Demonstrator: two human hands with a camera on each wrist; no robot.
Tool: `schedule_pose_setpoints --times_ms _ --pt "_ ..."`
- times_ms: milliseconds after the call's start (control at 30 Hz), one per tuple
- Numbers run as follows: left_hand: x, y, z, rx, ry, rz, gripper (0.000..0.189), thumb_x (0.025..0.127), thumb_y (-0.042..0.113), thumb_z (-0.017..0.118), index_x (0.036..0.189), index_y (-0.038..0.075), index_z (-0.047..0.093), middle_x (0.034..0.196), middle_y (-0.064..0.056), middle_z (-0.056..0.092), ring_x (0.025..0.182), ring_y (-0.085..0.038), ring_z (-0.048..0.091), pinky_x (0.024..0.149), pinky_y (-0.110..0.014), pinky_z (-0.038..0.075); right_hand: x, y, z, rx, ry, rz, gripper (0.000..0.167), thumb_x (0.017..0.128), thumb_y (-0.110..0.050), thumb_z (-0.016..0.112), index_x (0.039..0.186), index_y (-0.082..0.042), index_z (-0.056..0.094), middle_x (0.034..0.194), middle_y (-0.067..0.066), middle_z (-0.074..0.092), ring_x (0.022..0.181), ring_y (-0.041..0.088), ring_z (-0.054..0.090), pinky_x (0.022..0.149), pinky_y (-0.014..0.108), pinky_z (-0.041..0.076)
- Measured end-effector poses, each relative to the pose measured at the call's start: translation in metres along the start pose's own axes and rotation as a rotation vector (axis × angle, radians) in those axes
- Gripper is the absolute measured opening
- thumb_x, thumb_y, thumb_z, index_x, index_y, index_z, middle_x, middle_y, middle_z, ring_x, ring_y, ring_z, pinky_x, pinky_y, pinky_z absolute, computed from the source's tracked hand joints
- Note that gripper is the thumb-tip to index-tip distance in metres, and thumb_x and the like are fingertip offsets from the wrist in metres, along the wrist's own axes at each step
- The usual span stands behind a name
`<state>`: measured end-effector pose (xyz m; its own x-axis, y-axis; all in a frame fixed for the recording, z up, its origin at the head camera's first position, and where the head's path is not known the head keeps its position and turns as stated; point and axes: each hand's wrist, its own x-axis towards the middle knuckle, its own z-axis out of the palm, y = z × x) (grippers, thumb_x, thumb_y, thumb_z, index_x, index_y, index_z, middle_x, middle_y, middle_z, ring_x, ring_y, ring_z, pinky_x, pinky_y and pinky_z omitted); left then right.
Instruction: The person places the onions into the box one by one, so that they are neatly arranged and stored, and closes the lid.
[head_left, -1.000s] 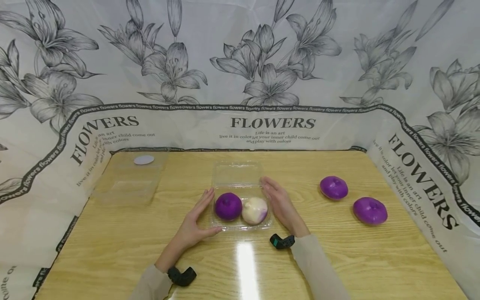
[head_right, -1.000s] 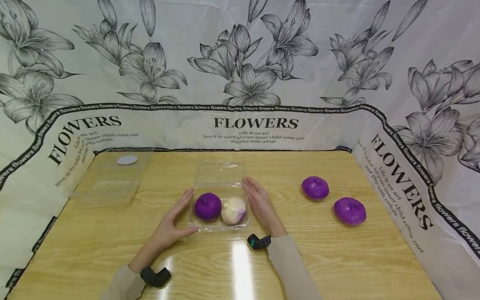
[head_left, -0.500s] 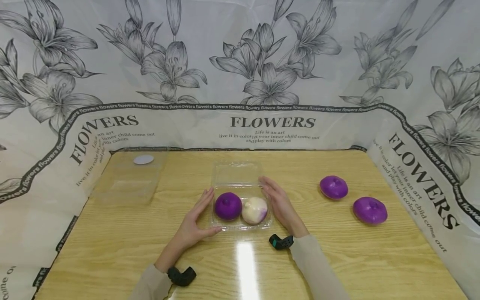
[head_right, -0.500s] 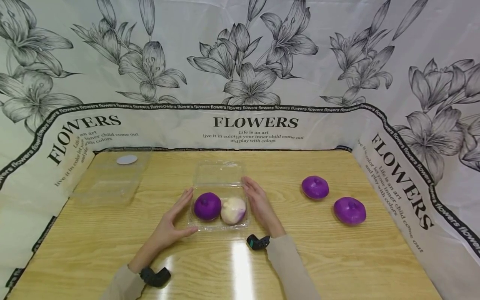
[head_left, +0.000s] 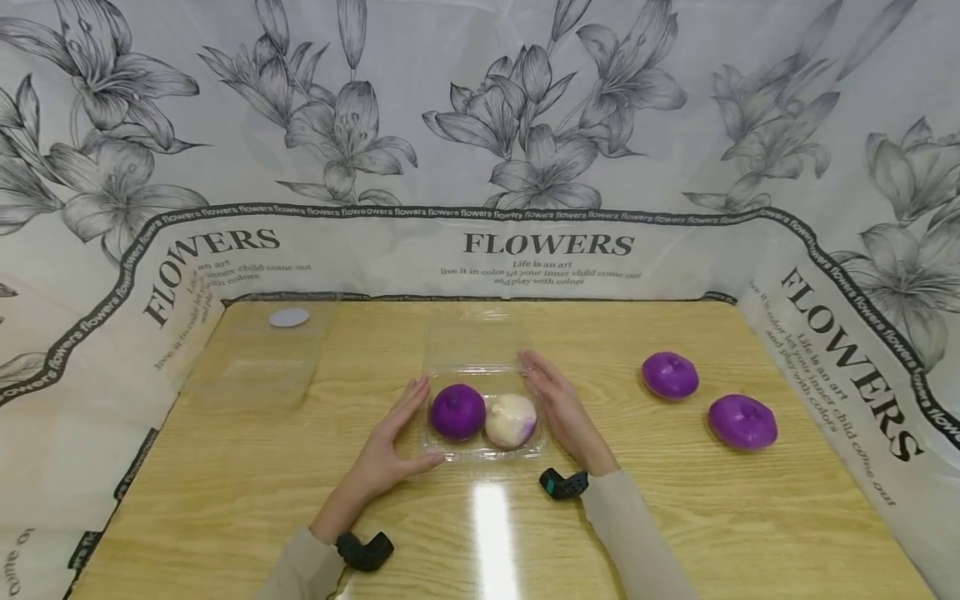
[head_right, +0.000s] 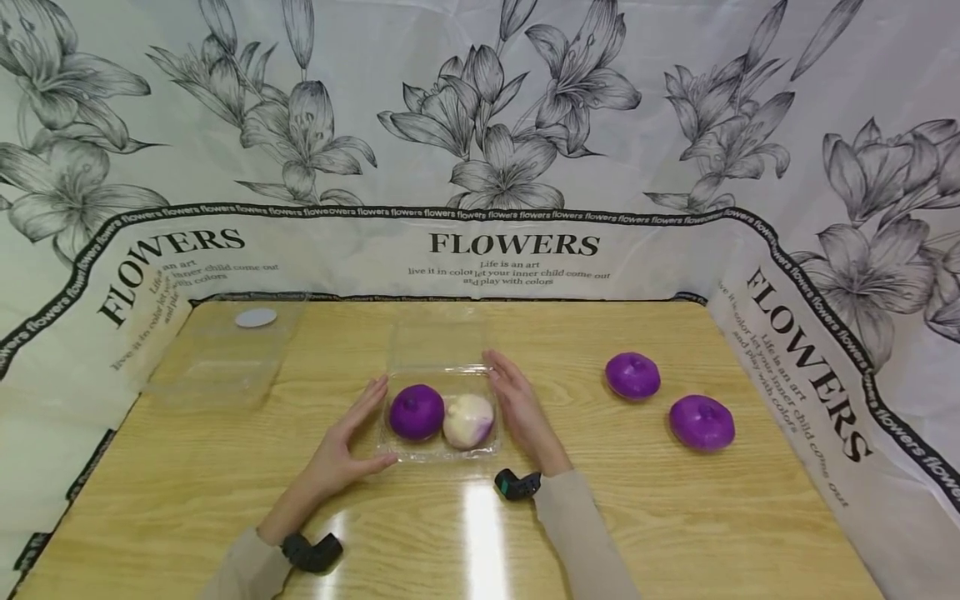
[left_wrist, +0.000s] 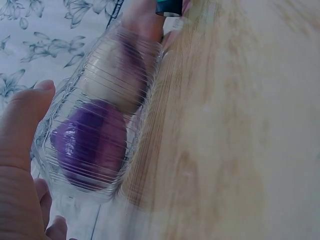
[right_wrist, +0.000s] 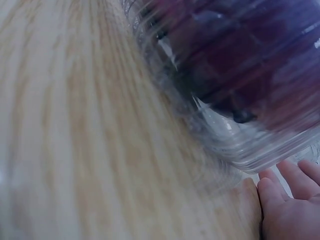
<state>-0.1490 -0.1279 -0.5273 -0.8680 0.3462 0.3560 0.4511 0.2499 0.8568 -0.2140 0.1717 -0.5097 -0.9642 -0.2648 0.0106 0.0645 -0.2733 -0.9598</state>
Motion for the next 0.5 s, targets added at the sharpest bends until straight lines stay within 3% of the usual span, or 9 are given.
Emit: schedule_pose_setpoints --times_ms 167,400,500 --pt "0.002 0.004 0.003 0.014 0.006 -0.003 0.099 0.074 0.018 0.089 0.154 0.006 0.033 0.164 -0.003 0.022 0.151 -0.031 0.010 0.118 -0.060 0.012 -0.002 -0.002 -0.002 0.001 0.004 -0.006 0.054 0.106 -0.009 0.040 0.155 0.001 0.019 0.161 0.018 0.024 0.148 0.032 0.023 0.123 0.038 0.016" --pt "0.003 0.030 0.000 -0.003 0.019 -0.008 0.096 0.071 0.005 0.088 0.151 -0.003 0.034 0.161 -0.017 0.024 0.148 -0.043 0.012 0.116 -0.064 0.012 -0.001 -0.001 -0.002 0.008 0.006 -0.035 0.053 0.105 -0.005 0.040 0.154 0.000 0.020 0.157 0.023 0.029 0.144 0.032 0.030 0.122 0.039 0.020" --pt "0.003 0.033 0.000 -0.009 0.020 -0.010 0.096 0.071 0.004 0.087 0.151 -0.003 0.034 0.161 -0.018 0.024 0.148 -0.043 0.012 0.116 -0.064 0.012 -0.001 0.000 -0.002 0.017 0.005 -0.051 0.053 0.104 -0.003 0.039 0.154 -0.001 0.021 0.157 0.024 0.030 0.143 0.030 0.033 0.122 0.039 0.021"
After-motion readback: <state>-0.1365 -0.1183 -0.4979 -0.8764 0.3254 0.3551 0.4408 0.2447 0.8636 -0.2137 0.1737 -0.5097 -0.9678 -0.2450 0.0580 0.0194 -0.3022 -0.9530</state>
